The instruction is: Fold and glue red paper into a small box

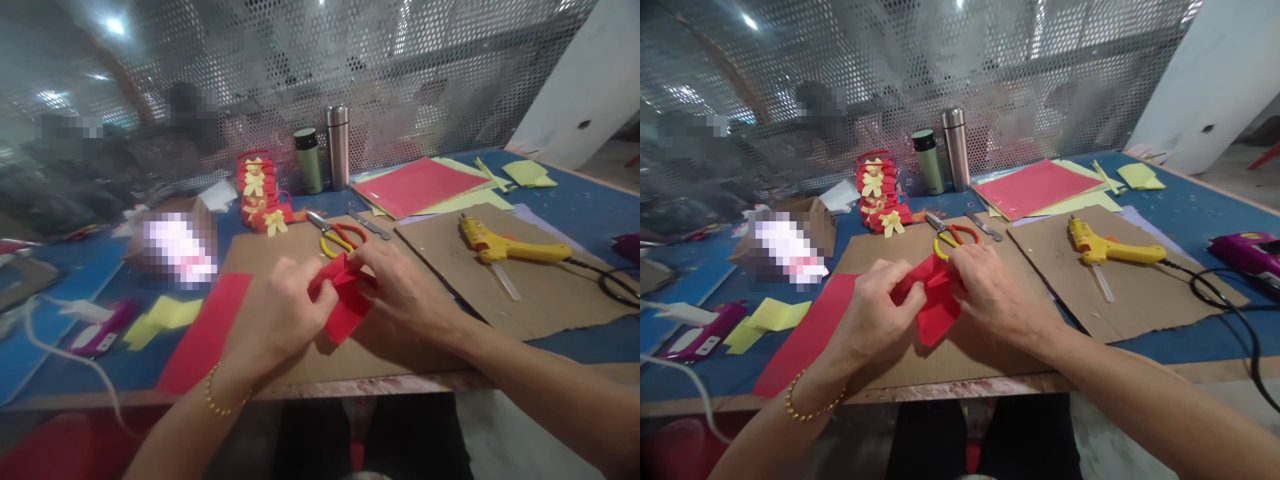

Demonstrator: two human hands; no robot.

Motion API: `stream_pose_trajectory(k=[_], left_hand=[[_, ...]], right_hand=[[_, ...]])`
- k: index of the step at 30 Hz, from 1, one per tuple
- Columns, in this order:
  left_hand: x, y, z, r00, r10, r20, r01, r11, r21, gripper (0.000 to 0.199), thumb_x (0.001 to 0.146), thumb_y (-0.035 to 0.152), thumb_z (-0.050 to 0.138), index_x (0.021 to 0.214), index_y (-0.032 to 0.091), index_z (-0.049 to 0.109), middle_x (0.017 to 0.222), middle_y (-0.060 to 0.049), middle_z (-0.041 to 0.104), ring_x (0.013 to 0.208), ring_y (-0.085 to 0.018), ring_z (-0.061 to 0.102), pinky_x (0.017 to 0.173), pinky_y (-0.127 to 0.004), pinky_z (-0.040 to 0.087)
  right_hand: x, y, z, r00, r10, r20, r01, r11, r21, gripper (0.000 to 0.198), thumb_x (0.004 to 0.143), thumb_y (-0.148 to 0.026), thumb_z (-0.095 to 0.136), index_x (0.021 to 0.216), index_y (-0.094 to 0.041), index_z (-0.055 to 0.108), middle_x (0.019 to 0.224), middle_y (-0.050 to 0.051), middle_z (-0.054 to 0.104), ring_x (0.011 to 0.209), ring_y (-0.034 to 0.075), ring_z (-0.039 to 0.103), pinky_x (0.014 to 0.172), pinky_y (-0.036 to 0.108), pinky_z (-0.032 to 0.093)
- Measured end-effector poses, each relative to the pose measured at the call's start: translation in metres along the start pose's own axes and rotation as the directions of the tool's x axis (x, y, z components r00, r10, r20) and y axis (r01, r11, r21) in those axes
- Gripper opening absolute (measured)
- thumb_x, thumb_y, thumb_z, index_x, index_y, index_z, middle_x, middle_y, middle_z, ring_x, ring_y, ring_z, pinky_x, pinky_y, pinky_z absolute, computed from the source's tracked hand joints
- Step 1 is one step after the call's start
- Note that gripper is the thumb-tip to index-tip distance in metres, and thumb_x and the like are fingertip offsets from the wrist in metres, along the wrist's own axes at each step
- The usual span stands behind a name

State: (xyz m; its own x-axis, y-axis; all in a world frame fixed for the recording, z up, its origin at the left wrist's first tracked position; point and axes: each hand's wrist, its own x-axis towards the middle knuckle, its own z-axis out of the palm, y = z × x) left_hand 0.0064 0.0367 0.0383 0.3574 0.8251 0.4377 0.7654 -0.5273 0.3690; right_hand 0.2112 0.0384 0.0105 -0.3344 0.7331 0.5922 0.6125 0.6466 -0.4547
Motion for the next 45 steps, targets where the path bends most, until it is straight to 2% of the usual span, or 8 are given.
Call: stream_pose_trajectory(k=[7, 11, 14, 18, 25, 30, 36, 45], left_hand=[[0.003, -0.004, 0.000, 0.997, 0.057, -0.051, -0.055, 0.998, 0.038, 0.024, 0.087, 0.023, 0.059, 0.067, 0.023, 0.046, 0.061, 0.001, 0.043, 0.067, -0.018, 0.046, 0.059, -0.033, 0.032], [0.007, -0.008, -0.004, 0.997, 0.057, 0.046, -0.057, 0.998, 0.007, 0.021, 0.085, 0.023, 0.061, 0.066, 0.022, 0.052, 0.057, 0.001, 0.046, 0.063, -0.017, 0.046, 0.056, -0.031, 0.031], [0.013, -0.010, -0.011, 0.988, 0.013, 0.154, -0.001, 0.997, -0.079, 0.018, 0.086, 0.025, 0.058, 0.068, 0.022, 0.059, 0.059, 0.002, 0.053, 0.063, -0.016, 0.049, 0.055, -0.029, 0.033], [0.021, -0.012, -0.019, 0.898, 0.012, 0.439, 0.117, 0.957, -0.265, 0.018, 0.086, 0.027, 0.055, 0.071, 0.020, 0.063, 0.065, 0.003, 0.061, 0.061, -0.014, 0.054, 0.053, -0.026, 0.036], [0.021, -0.010, -0.012, 0.803, 0.182, 0.568, 0.019, 0.944, -0.329, 0.014, 0.079, 0.019, 0.054, 0.064, 0.020, 0.054, 0.061, 0.003, 0.056, 0.060, -0.013, 0.051, 0.054, -0.026, 0.034], [0.024, -0.007, -0.013, 0.810, 0.136, 0.571, 0.082, 0.937, -0.339, 0.019, 0.080, 0.021, 0.060, 0.062, 0.019, 0.055, 0.060, 0.003, 0.057, 0.062, -0.013, 0.054, 0.053, -0.025, 0.035], [0.028, -0.010, -0.024, 0.844, 0.051, 0.534, 0.218, 0.877, -0.428, 0.016, 0.086, 0.026, 0.061, 0.074, 0.018, 0.070, 0.073, -0.001, 0.066, 0.067, -0.014, 0.060, 0.058, -0.025, 0.045], [0.023, -0.012, -0.014, 0.861, 0.089, 0.500, 0.150, 0.896, -0.418, 0.020, 0.085, 0.022, 0.059, 0.071, 0.019, 0.073, 0.068, -0.001, 0.066, 0.068, -0.015, 0.060, 0.057, -0.026, 0.042]], right_hand=[[0.002, -0.003, -0.003, 0.999, -0.008, 0.053, 0.008, 1.000, -0.012, 0.013, 0.085, -0.009, 0.055, 0.086, -0.022, 0.052, 0.090, 0.007, 0.067, 0.084, 0.022, 0.058, 0.079, 0.035, 0.045], [0.003, -0.006, -0.004, 0.994, 0.041, 0.098, -0.039, 0.999, -0.023, 0.012, 0.085, -0.010, 0.055, 0.090, -0.020, 0.055, 0.092, 0.008, 0.070, 0.084, 0.023, 0.063, 0.080, 0.037, 0.047], [0.006, -0.007, -0.008, 0.990, 0.124, 0.071, -0.129, 0.989, 0.077, 0.017, 0.090, -0.026, 0.063, 0.105, -0.019, 0.059, 0.106, 0.011, 0.072, 0.092, 0.024, 0.068, 0.080, 0.039, 0.052], [0.012, -0.007, -0.017, 0.974, 0.163, 0.158, -0.206, 0.927, 0.313, 0.037, 0.092, -0.052, 0.065, 0.111, -0.020, 0.065, 0.103, 0.009, 0.075, 0.090, 0.021, 0.070, 0.073, 0.032, 0.054], [0.011, -0.021, -0.011, 0.910, 0.216, 0.353, -0.332, 0.891, 0.311, 0.026, 0.092, -0.030, 0.062, 0.068, -0.018, 0.063, 0.062, -0.001, 0.061, 0.059, 0.011, 0.053, 0.056, 0.024, 0.039], [0.006, -0.019, -0.007, 0.923, 0.154, 0.353, -0.236, 0.951, 0.200, 0.028, 0.091, -0.021, 0.056, 0.063, -0.019, 0.058, 0.056, -0.004, 0.052, 0.054, 0.010, 0.043, 0.055, 0.026, 0.031], [0.006, -0.012, -0.010, 0.949, 0.157, 0.275, -0.208, 0.964, 0.167, 0.025, 0.093, -0.022, 0.057, 0.070, -0.018, 0.065, 0.062, -0.001, 0.060, 0.059, 0.011, 0.050, 0.059, 0.026, 0.036], [0.009, -0.009, -0.011, 0.921, 0.136, 0.365, -0.222, 0.954, 0.204, 0.024, 0.095, -0.030, 0.057, 0.082, -0.018, 0.072, 0.070, 0.002, 0.069, 0.062, 0.014, 0.058, 0.057, 0.026, 0.041]])
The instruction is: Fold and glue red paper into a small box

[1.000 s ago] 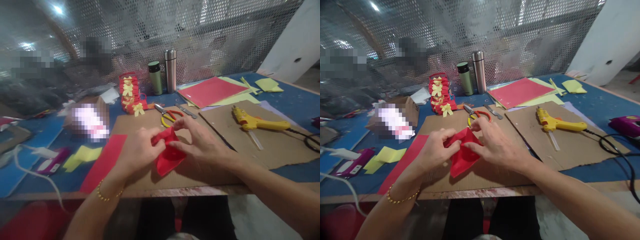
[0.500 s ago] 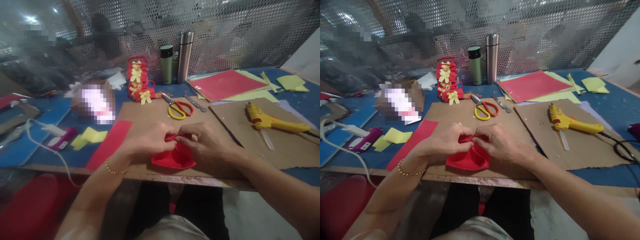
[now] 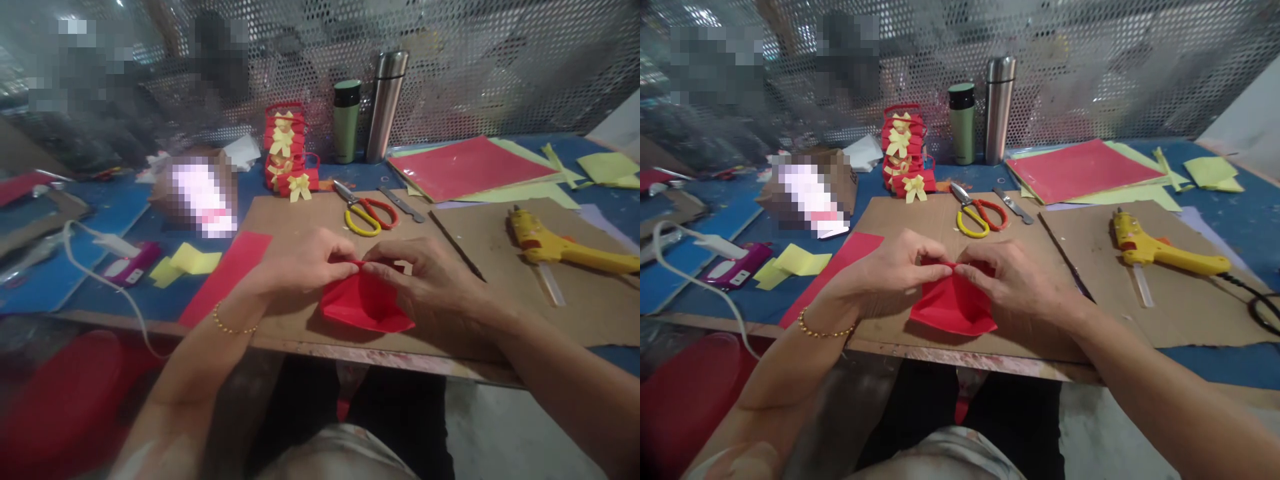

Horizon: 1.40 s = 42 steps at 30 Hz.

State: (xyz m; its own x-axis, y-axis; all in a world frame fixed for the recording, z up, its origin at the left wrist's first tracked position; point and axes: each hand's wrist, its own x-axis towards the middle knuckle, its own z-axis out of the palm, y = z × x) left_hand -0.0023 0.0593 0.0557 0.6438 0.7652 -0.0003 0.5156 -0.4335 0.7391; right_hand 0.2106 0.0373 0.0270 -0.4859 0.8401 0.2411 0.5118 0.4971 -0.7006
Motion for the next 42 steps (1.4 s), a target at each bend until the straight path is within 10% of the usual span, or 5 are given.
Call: stream_pose_trajectory(k=[22, 31, 42], left_hand=[[-0.016, 0.019, -0.007, 0.954, 0.156, -0.258, -0.158, 0.987, 0.013, 0.018, 0.091, 0.030, 0.060, 0.086, 0.020, 0.074, 0.077, -0.002, 0.072, 0.069, -0.014, 0.061, 0.064, -0.026, 0.047], [-0.007, 0.012, 0.003, 0.991, 0.071, -0.113, -0.075, 0.997, -0.030, 0.014, 0.083, 0.023, 0.060, 0.077, 0.016, 0.070, 0.066, 0.002, 0.063, 0.062, -0.011, 0.055, 0.057, -0.022, 0.041], [-0.009, 0.011, 0.005, 0.999, 0.022, -0.042, -0.032, 0.965, -0.261, 0.018, 0.085, 0.018, 0.058, 0.068, 0.016, 0.062, 0.063, 0.003, 0.059, 0.057, -0.008, 0.050, 0.050, -0.019, 0.035]], right_hand=[[-0.004, 0.000, -0.014, 0.958, -0.173, -0.230, 0.194, 0.978, 0.073, 0.029, 0.098, -0.047, 0.061, 0.080, -0.025, 0.070, 0.073, 0.002, 0.068, 0.069, 0.018, 0.063, 0.068, 0.033, 0.050], [-0.004, 0.004, -0.006, 0.914, -0.246, -0.323, 0.265, 0.964, 0.017, 0.021, 0.098, -0.035, 0.063, 0.082, -0.024, 0.069, 0.072, 0.000, 0.068, 0.065, 0.014, 0.062, 0.064, 0.027, 0.050], [-0.005, 0.012, -0.001, 0.980, -0.049, -0.193, 0.082, 0.983, 0.167, 0.025, 0.097, -0.039, 0.063, 0.082, -0.021, 0.073, 0.076, 0.003, 0.072, 0.069, 0.015, 0.064, 0.063, 0.026, 0.050]])
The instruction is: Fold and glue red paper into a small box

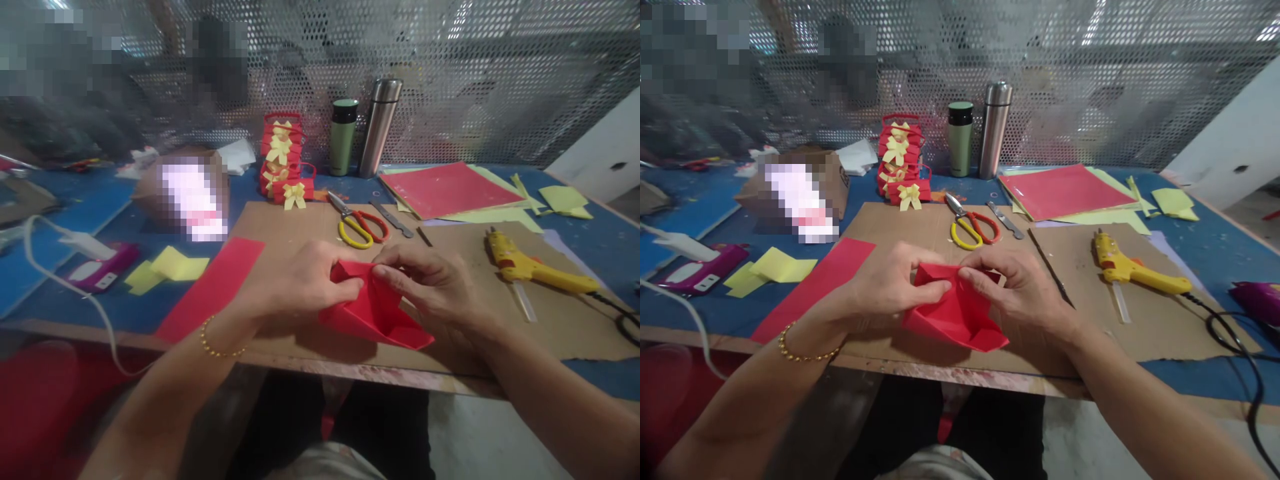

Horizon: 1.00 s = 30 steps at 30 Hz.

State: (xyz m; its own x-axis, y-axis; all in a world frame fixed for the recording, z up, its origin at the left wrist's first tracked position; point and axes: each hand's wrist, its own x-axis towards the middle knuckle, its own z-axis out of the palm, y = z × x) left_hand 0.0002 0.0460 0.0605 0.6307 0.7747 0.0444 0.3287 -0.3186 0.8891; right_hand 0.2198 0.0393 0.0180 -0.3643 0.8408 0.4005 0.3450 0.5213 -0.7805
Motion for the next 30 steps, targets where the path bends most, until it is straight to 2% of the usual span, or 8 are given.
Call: stream_pose_trajectory(k=[5, 9, 11, 20, 24, 26, 30], left_hand=[[0.001, -0.001, 0.000, 0.997, -0.071, 0.043, 0.078, 0.981, -0.175, 0.014, 0.082, 0.015, 0.061, 0.069, 0.015, 0.064, 0.064, 0.003, 0.061, 0.058, -0.008, 0.053, 0.049, -0.018, 0.036], [0.001, -0.001, 0.002, 0.991, -0.112, 0.079, 0.133, 0.928, -0.349, 0.011, 0.081, 0.017, 0.065, 0.071, 0.015, 0.066, 0.066, 0.002, 0.063, 0.059, -0.009, 0.056, 0.052, -0.019, 0.041], [0.001, -0.001, 0.003, 0.990, -0.114, 0.080, 0.136, 0.913, -0.384, 0.010, 0.082, 0.018, 0.066, 0.072, 0.015, 0.066, 0.067, 0.002, 0.064, 0.059, -0.009, 0.056, 0.052, -0.019, 0.042], [0.004, 0.000, -0.001, 0.992, -0.116, 0.057, 0.121, 0.987, -0.101, 0.015, 0.084, 0.021, 0.063, 0.071, 0.015, 0.064, 0.068, 0.001, 0.064, 0.062, -0.010, 0.057, 0.052, -0.020, 0.040], [0.005, 0.002, -0.004, 0.993, -0.111, 0.028, 0.111, 0.994, 0.012, 0.014, 0.085, 0.027, 0.065, 0.090, 0.016, 0.071, 0.091, -0.004, 0.073, 0.081, -0.017, 0.066, 0.066, -0.025, 0.050], [0.005, 0.003, -0.008, 0.993, -0.112, 0.042, 0.110, 0.993, 0.045, 0.022, 0.085, 0.032, 0.067, 0.102, 0.017, 0.071, 0.106, -0.007, 0.074, 0.092, -0.020, 0.068, 0.074, -0.029, 0.053], [0.004, 0.004, -0.012, 0.983, -0.151, 0.104, 0.144, 0.987, 0.067, 0.042, 0.081, 0.035, 0.073, 0.119, 0.021, 0.066, 0.118, -0.008, 0.072, 0.102, -0.024, 0.069, 0.083, -0.035, 0.056]], right_hand=[[0.003, -0.001, -0.002, 0.998, 0.040, 0.043, -0.042, 0.998, 0.049, 0.026, 0.092, -0.043, 0.068, 0.083, -0.021, 0.076, 0.079, 0.004, 0.075, 0.071, 0.017, 0.066, 0.065, 0.028, 0.052], [0.005, -0.003, -0.005, 0.993, 0.063, 0.095, -0.072, 0.993, 0.098, 0.026, 0.089, -0.045, 0.071, 0.088, -0.021, 0.078, 0.086, 0.006, 0.077, 0.077, 0.019, 0.068, 0.068, 0.029, 0.054], [0.004, -0.003, -0.006, 0.991, 0.077, 0.109, -0.088, 0.991, 0.102, 0.027, 0.089, -0.047, 0.070, 0.087, -0.020, 0.077, 0.088, 0.007, 0.077, 0.079, 0.019, 0.068, 0.068, 0.029, 0.054], [0.004, -0.006, -0.005, 0.986, 0.117, 0.121, -0.117, 0.993, -0.004, 0.026, 0.090, -0.040, 0.066, 0.078, -0.018, 0.071, 0.078, 0.005, 0.072, 0.070, 0.016, 0.062, 0.060, 0.026, 0.046], [0.007, -0.012, -0.006, 0.979, 0.132, 0.159, -0.128, 0.991, -0.032, 0.023, 0.088, -0.035, 0.065, 0.074, -0.018, 0.067, 0.068, 0.001, 0.065, 0.060, 0.012, 0.055, 0.053, 0.023, 0.041], [0.008, -0.012, -0.006, 0.979, 0.123, 0.161, -0.118, 0.992, -0.037, 0.022, 0.088, -0.032, 0.064, 0.072, -0.018, 0.066, 0.064, 0.000, 0.062, 0.058, 0.011, 0.053, 0.052, 0.022, 0.039], [0.006, -0.007, -0.002, 0.979, 0.110, 0.174, -0.107, 0.994, -0.025, 0.014, 0.087, -0.025, 0.062, 0.077, -0.018, 0.069, 0.067, -0.001, 0.065, 0.059, 0.010, 0.054, 0.053, 0.022, 0.039]])
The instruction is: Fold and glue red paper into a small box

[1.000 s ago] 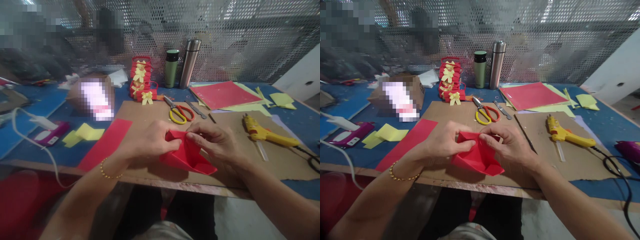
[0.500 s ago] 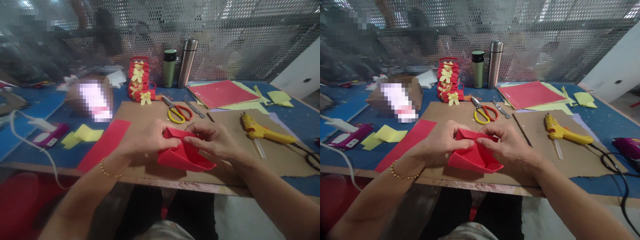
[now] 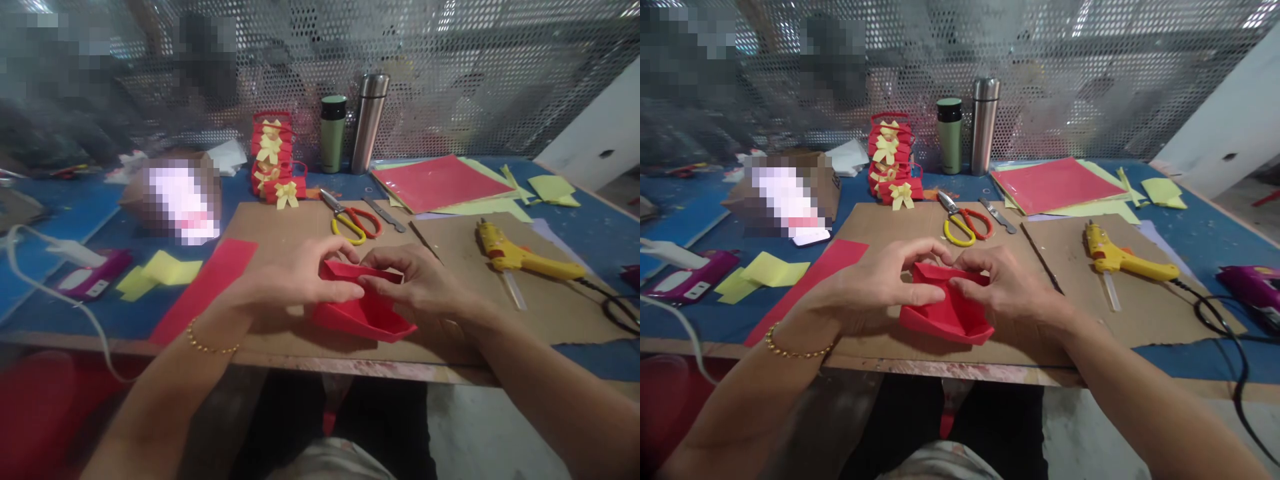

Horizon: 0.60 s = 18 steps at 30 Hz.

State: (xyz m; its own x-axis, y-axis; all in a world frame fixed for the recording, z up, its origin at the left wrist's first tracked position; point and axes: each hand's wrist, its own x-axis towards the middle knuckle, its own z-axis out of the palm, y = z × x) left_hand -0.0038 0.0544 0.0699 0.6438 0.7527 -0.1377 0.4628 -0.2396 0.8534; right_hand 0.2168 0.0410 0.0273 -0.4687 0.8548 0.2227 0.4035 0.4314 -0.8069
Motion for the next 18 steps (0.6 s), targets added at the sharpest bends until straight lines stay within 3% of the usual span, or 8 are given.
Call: stream_pose_trajectory(k=[4, 7, 11, 18], left_hand=[[0.003, -0.007, 0.005, 0.998, 0.000, 0.063, 0.004, 0.998, -0.062, 0.059, 0.074, 0.020, 0.072, 0.132, 0.023, 0.061, 0.126, -0.008, 0.070, 0.109, -0.025, 0.069, 0.085, -0.033, 0.057], [0.006, -0.014, 0.009, 0.997, 0.041, 0.059, -0.035, 0.994, -0.099, 0.059, 0.072, 0.016, 0.069, 0.131, 0.022, 0.062, 0.126, -0.009, 0.071, 0.106, -0.024, 0.070, 0.082, -0.032, 0.058], [0.007, -0.013, 0.008, 0.992, 0.122, 0.025, -0.123, 0.992, 0.021, 0.054, 0.071, 0.011, 0.064, 0.124, 0.021, 0.069, 0.122, -0.008, 0.073, 0.104, -0.023, 0.069, 0.085, -0.032, 0.057], [0.005, -0.002, 0.004, 0.991, 0.134, 0.009, -0.134, 0.988, 0.079, 0.053, 0.072, 0.007, 0.057, 0.122, 0.020, 0.071, 0.123, -0.008, 0.074, 0.107, -0.023, 0.069, 0.090, -0.032, 0.056]], right_hand=[[-0.003, -0.003, 0.006, 0.997, 0.072, 0.007, -0.072, 0.997, -0.021, 0.013, 0.085, -0.017, 0.060, 0.077, -0.018, 0.070, 0.070, -0.001, 0.068, 0.062, 0.011, 0.057, 0.056, 0.023, 0.040], [-0.005, -0.011, 0.009, 0.994, 0.111, 0.014, -0.110, 0.993, -0.050, 0.014, 0.084, -0.016, 0.060, 0.074, -0.017, 0.069, 0.067, -0.001, 0.066, 0.059, 0.010, 0.055, 0.054, 0.023, 0.038], [-0.005, -0.013, 0.011, 0.993, 0.113, 0.023, -0.113, 0.993, -0.028, 0.015, 0.084, -0.016, 0.059, 0.073, -0.017, 0.068, 0.065, -0.002, 0.064, 0.057, 0.010, 0.052, 0.053, 0.023, 0.036], [-0.001, 0.005, 0.010, 0.998, 0.068, 0.017, -0.068, 0.997, 0.023, 0.018, 0.089, -0.025, 0.063, 0.073, -0.018, 0.068, 0.068, -0.001, 0.065, 0.063, 0.011, 0.056, 0.059, 0.025, 0.041]])
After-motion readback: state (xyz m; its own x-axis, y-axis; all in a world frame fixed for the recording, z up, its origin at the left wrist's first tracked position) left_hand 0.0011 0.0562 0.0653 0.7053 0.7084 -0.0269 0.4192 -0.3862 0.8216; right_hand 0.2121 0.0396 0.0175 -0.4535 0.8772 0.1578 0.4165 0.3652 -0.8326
